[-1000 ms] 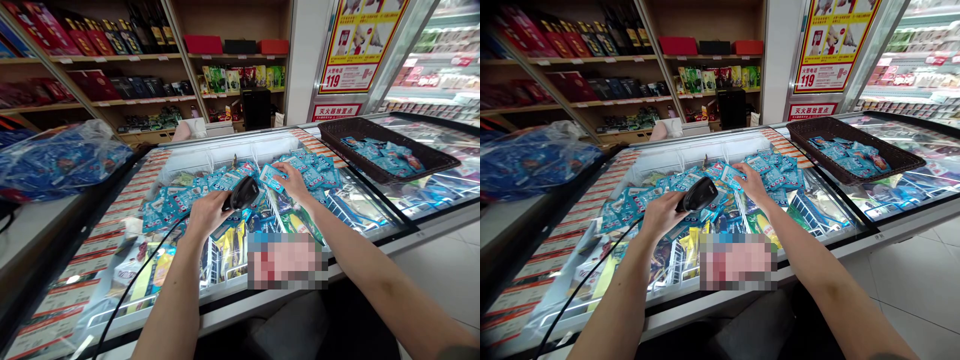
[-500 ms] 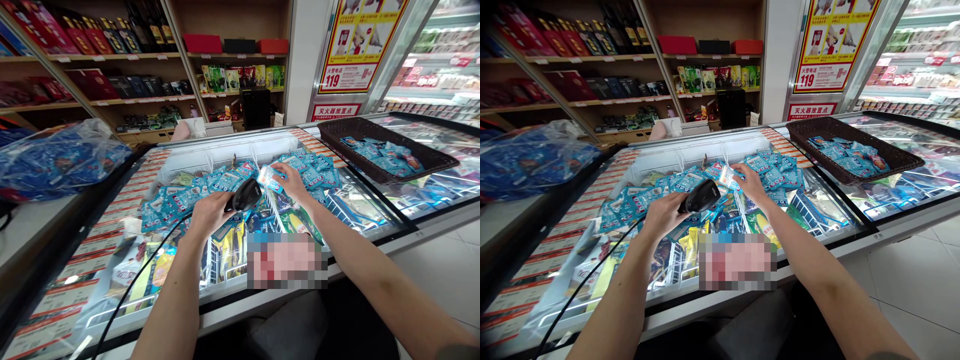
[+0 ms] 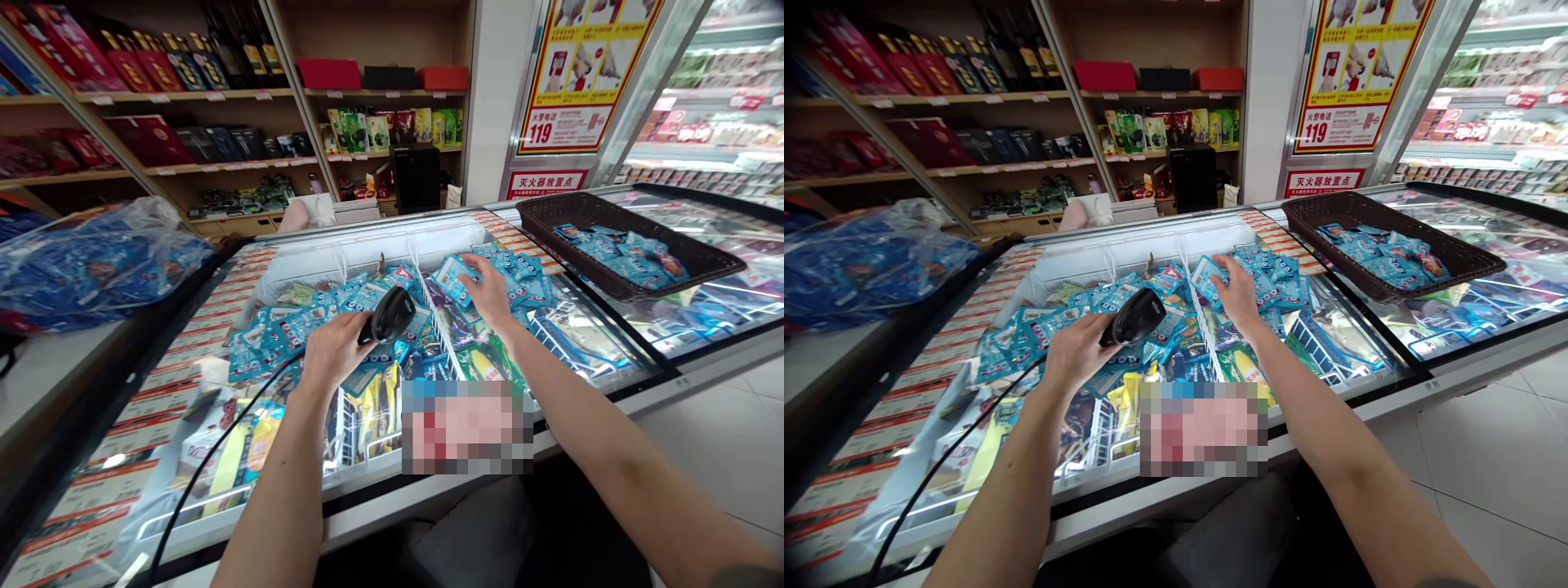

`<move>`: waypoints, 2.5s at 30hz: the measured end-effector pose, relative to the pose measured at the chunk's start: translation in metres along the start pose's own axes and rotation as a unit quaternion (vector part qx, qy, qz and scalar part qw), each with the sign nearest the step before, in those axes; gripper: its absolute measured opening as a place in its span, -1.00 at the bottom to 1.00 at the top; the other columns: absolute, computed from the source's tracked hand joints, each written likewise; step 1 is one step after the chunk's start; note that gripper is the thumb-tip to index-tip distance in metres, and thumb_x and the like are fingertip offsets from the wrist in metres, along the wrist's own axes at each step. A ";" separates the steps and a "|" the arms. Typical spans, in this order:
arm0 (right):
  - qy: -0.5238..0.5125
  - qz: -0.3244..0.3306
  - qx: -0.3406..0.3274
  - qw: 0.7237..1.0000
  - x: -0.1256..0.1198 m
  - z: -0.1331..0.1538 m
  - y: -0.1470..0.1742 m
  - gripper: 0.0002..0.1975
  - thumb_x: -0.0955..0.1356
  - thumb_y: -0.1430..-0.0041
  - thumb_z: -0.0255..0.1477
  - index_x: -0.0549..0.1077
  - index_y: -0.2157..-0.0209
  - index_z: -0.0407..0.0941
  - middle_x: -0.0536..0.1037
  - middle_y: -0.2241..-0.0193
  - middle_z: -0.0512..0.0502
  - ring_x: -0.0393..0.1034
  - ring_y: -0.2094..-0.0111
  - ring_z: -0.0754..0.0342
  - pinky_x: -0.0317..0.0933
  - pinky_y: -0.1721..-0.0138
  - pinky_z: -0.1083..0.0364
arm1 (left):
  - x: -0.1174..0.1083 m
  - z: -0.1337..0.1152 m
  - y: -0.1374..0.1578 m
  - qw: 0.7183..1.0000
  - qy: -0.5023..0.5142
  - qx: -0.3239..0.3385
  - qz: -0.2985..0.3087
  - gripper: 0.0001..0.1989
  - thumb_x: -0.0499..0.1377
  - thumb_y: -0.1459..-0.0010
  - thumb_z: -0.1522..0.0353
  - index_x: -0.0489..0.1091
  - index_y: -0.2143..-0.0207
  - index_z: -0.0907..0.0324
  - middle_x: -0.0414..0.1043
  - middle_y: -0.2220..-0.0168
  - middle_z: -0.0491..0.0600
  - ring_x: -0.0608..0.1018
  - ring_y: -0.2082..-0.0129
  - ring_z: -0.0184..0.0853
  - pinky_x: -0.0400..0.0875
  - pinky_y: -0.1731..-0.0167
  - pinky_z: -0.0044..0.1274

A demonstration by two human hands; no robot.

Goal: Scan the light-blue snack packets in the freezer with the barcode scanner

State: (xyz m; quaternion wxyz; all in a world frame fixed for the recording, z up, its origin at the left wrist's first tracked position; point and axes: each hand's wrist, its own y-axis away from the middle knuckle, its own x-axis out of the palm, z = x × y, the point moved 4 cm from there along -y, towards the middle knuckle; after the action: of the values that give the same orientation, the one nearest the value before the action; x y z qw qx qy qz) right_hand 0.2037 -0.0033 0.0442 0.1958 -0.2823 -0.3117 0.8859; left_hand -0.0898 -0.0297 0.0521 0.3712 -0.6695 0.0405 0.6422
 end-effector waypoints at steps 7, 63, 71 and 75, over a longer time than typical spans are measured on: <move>0.151 -0.092 0.035 0.984 -0.033 -0.036 -0.011 -0.71 0.22 -0.18 -0.33 0.42 0.14 -0.15 0.46 0.15 -0.25 0.29 0.07 -0.10 0.12 -0.02 -0.10 | -0.004 0.009 0.002 0.998 -0.029 -0.054 -0.022 -0.65 0.10 -0.11 0.21 0.34 0.07 0.12 0.49 0.18 0.02 0.50 0.16 -0.16 0.30 0.38 -0.48; 0.235 0.326 -0.082 0.912 0.046 0.032 0.031 -0.36 0.37 0.07 0.02 0.38 0.10 -0.19 0.41 0.21 -0.24 0.24 0.05 -0.13 0.16 0.03 -0.07 | -0.007 0.010 0.003 0.994 -0.050 -0.082 -0.047 -0.65 0.11 -0.10 0.19 0.36 0.08 0.13 0.49 0.22 0.06 0.51 0.18 -0.14 0.27 0.37 -0.48; 0.132 0.297 0.004 0.946 0.040 0.024 0.027 -0.32 0.42 0.01 -0.27 0.19 -0.13 -0.15 0.33 0.03 -0.23 0.20 -0.04 -0.08 0.14 -0.01 0.00 | -0.006 0.009 0.003 0.996 -0.035 -0.063 -0.052 -0.65 0.12 -0.09 0.20 0.37 0.09 0.14 0.50 0.24 0.04 0.51 0.17 -0.16 0.27 0.38 -0.49; 0.102 0.236 0.035 0.966 0.032 0.021 0.019 -0.55 0.34 -0.07 -0.46 0.31 -0.04 -0.11 0.37 0.09 -0.16 0.26 0.02 -0.02 0.14 -0.01 0.01 | -0.002 0.009 0.003 0.998 -0.024 -0.041 -0.045 -0.65 0.12 -0.09 0.22 0.36 0.07 0.12 0.49 0.20 0.01 0.51 0.18 -0.18 0.28 0.38 -0.49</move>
State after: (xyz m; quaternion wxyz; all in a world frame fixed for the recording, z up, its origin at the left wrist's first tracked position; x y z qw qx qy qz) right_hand 0.1627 -0.0097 0.0331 0.0212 -0.4294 -0.1834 0.8840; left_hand -0.0988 -0.0275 0.0533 0.3730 -0.6695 -0.0245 0.6419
